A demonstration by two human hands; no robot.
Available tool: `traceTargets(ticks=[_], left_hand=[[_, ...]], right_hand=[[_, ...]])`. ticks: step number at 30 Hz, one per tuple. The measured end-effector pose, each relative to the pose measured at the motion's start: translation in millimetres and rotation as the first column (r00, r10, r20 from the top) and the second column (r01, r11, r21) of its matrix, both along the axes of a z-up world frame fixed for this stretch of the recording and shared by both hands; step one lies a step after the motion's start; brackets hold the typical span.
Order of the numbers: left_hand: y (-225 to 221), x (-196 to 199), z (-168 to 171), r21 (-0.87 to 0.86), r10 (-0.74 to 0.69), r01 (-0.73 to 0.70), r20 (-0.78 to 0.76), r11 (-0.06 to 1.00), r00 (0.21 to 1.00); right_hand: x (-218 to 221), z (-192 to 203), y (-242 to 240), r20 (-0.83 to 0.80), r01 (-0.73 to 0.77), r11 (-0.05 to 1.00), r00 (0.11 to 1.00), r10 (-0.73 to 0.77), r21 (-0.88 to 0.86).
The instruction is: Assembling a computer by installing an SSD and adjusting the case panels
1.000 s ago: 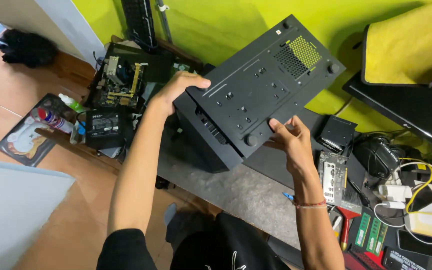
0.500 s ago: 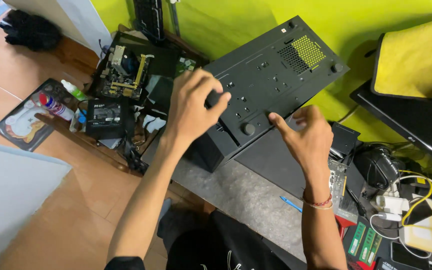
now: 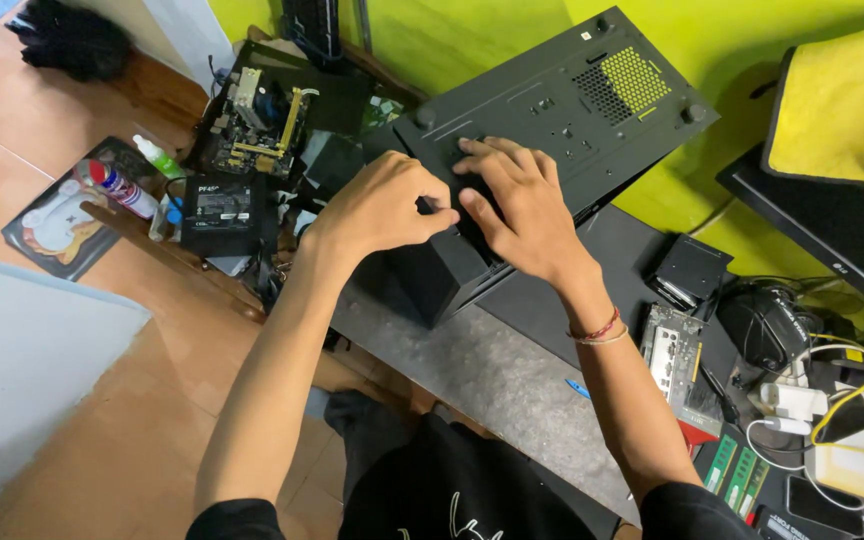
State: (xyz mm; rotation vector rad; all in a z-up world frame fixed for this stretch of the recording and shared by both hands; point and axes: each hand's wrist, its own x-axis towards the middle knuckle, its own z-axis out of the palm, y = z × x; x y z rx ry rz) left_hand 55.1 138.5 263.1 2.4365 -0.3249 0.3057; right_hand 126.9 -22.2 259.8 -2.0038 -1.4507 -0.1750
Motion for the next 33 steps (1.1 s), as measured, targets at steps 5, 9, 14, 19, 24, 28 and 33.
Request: traceTargets(ticks=[5, 9, 14, 19, 24, 28, 33], left_hand=[[8.3, 3.5, -0.5, 0.031, -0.003, 0.004, -0.039, 1.0, 0.999], [15.3, 2.8, -10.2, 0.069, -0.066, 0.058, 0.115, 0.996, 0.991], [16.4, 13.5, -36.9, 0.036, -0.097, 0.092, 0.18, 0.995, 0.979], [16.8, 16.3, -43.7, 0.023, -0.099, 0.096, 0.22, 0.995, 0.971], [12.3, 8.9, -48.3, 0.045, -0.021, 0.01, 0.25, 0.999, 0.968], [15.5, 9.4, -59.2, 0.05, 0.049, -0.066, 0.296, 0.997, 0.954], [12.0, 1.0, -36.5, 0.013, 0.04, -0.044, 0.242, 0.999, 0.969]], right_hand=[[3.9, -9.6, -1.4, 0.09, 0.041, 0.998, 0.995, -0.037, -0.047], [4.0, -9.1, 2.1, 0.114, 0.088, 0.993, 0.99, -0.079, -0.076], [2.7, -14.4, 3.3, 0.119, 0.119, 0.991, 0.987, -0.112, -0.061], [4.3, -17.2, 4.3, 0.148, 0.139, 0.989, 0.98, -0.131, -0.043], [5.1, -16.0, 4.5, 0.145, 0.166, 0.985, 0.977, -0.157, -0.056], [5.0, -14.7, 5.3, 0.171, 0.147, 0.987, 0.976, -0.135, -0.059], [1.5, -12.6, 2.7, 0.186, 0.137, 0.988, 0.975, -0.123, -0.068]])
